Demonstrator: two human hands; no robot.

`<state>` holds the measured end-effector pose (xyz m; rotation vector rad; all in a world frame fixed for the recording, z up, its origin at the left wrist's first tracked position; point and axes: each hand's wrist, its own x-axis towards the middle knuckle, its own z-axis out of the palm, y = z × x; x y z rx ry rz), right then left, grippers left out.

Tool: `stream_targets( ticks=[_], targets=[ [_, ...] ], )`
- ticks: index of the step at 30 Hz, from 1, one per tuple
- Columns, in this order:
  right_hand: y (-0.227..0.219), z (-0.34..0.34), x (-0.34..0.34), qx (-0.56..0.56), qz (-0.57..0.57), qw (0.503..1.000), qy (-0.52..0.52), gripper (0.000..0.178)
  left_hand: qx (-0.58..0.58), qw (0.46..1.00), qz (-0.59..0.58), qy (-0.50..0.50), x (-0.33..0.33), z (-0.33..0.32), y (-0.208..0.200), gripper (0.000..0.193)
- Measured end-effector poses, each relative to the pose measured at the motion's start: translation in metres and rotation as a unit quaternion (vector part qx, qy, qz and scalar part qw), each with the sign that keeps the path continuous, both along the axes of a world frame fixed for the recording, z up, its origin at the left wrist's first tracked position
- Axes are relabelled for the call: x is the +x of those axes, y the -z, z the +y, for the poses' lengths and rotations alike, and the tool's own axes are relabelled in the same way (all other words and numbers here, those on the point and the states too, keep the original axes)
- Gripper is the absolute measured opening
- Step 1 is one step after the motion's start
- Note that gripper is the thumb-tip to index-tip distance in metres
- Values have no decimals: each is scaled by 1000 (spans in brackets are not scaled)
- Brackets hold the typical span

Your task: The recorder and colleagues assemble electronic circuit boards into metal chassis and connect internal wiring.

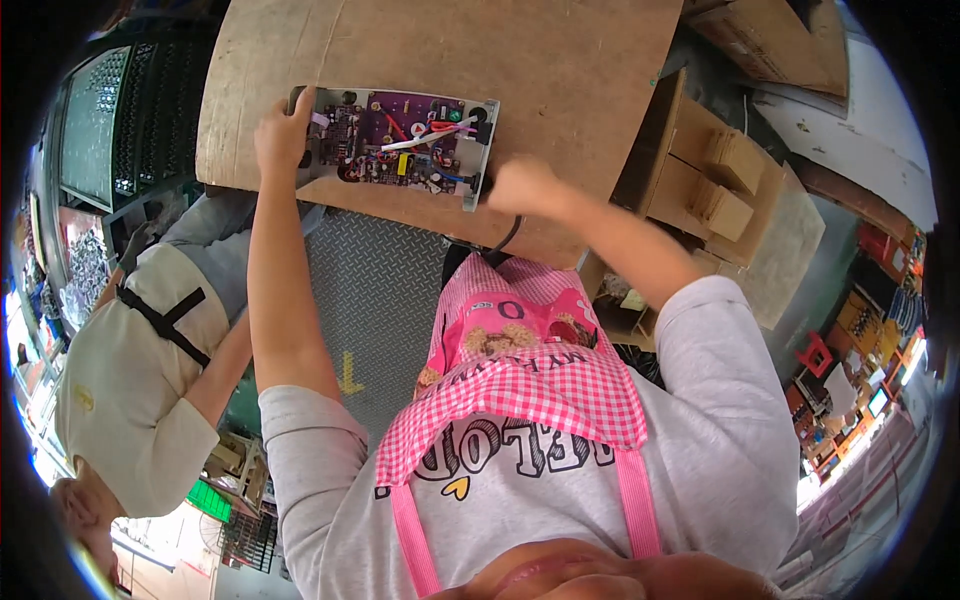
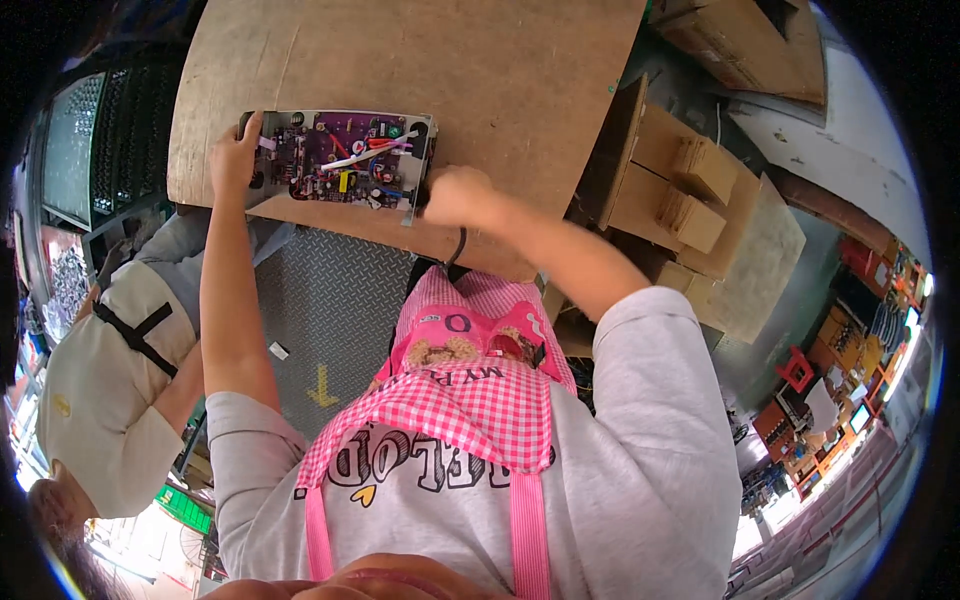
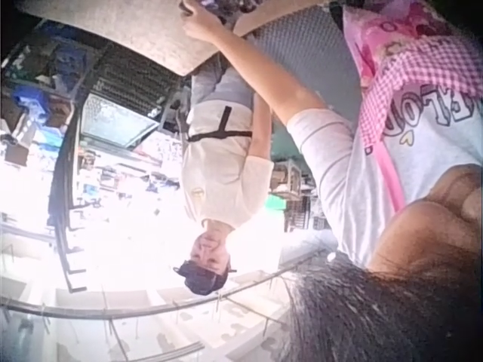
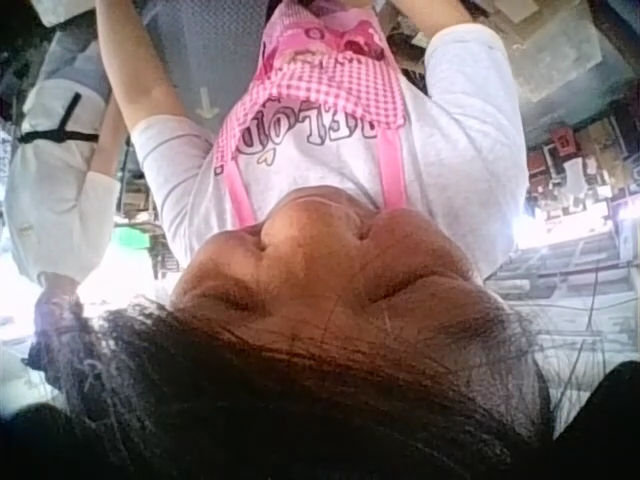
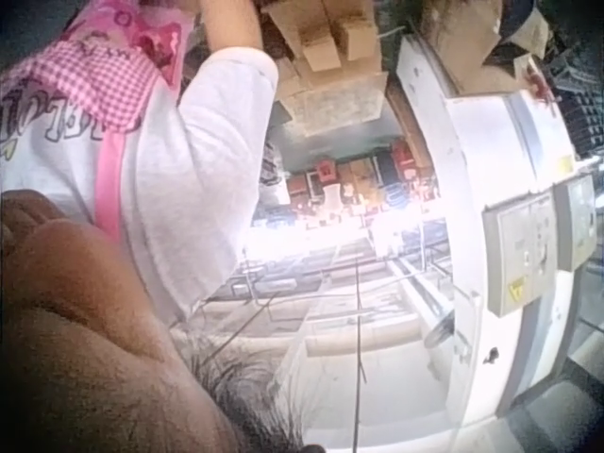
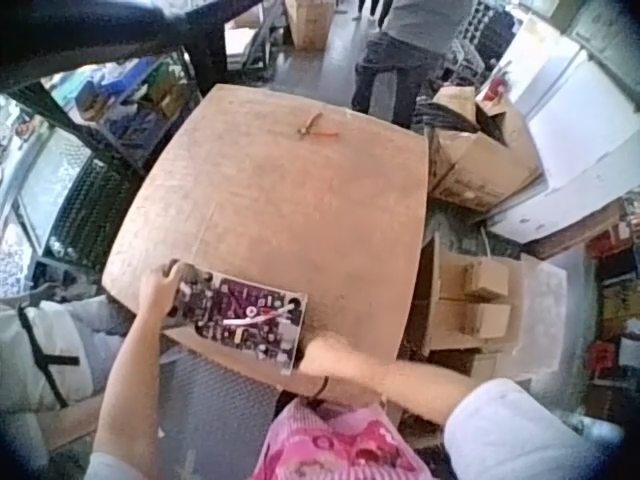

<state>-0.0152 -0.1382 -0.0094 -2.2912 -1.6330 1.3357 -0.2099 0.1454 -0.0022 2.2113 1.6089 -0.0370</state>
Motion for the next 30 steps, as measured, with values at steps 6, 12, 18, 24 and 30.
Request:
stream_targets(
  ticks=[6, 12, 18, 24, 30],
  targets=[
    [23, -19, -17, 271, -198, 942, -21, 16, -26, 999, 19, 0, 1, 0, -3, 70],
    [65, -3, 10, -158, 255, 952, 62, 24, 2, 1000, -11, 5, -2, 5, 10, 69],
    [5, 8, 4, -116, 95, 989, 2, 24, -23, 1000, -10, -1, -2, 4, 4, 69],
    [20, -18, -18, 258, -205, 944, 2, 22, -24, 1000, -12, 1, -2, 5, 7, 69],
    [37, -3, 2, -31, 76, 994, 79, 20, -4, 999, -32, 12, -1, 3, 9, 69]
  ],
)
